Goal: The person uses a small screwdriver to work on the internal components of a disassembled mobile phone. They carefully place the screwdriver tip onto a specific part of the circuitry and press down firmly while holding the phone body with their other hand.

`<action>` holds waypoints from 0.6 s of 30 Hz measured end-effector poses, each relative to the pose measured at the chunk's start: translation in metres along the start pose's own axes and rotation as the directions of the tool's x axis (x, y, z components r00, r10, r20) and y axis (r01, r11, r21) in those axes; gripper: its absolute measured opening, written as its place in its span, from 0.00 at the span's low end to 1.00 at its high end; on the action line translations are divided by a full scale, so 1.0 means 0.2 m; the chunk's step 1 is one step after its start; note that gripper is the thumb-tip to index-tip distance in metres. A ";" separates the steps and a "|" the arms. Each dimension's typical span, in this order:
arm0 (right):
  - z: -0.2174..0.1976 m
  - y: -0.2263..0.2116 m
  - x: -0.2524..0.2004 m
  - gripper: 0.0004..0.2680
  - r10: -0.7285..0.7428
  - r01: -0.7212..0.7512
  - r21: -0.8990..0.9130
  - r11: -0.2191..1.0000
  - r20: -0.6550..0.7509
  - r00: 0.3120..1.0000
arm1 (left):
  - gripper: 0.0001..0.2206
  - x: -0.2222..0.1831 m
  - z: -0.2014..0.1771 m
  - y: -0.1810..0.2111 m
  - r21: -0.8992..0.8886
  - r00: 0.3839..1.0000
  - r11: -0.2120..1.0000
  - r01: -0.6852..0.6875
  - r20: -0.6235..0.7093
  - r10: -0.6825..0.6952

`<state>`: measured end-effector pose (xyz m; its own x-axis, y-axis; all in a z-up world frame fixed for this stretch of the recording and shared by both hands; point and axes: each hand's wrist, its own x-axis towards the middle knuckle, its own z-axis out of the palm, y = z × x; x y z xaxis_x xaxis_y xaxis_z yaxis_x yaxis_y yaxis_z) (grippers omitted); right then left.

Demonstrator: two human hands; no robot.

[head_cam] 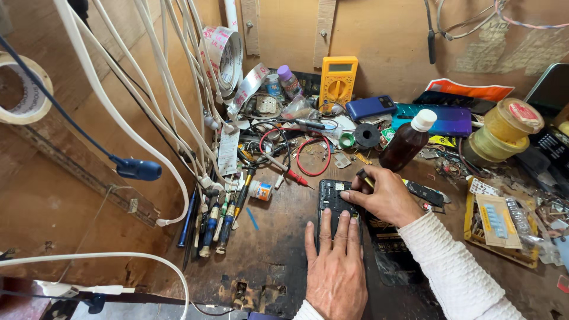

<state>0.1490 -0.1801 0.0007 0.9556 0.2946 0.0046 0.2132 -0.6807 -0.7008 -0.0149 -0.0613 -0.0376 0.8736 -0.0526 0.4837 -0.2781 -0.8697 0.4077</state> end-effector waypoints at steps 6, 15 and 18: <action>0.01 0.06 0.04 0.16 -0.078 0.078 -0.007 0.997 -0.011 0.997 | 0.24 0.04 -0.06 0.02 -0.076 0.993 0.996 0.049 0.109 -0.040; 0.01 0.11 0.06 0.16 -0.016 0.017 0.018 1.000 -0.030 0.999 | 0.27 0.12 -0.08 0.00 0.051 0.999 0.999 -0.018 0.038 0.016; 0.02 0.11 0.08 0.16 0.043 -0.041 0.033 0.999 -0.052 0.998 | 0.26 0.11 -0.07 0.01 0.012 0.994 1.000 0.024 0.110 -0.025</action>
<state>0.1688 -0.1866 -0.0174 0.9731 0.2300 0.0113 0.1667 -0.6697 -0.7237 -0.0012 -0.0566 -0.0145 0.9190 -0.0840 0.3853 -0.2521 -0.8764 0.4103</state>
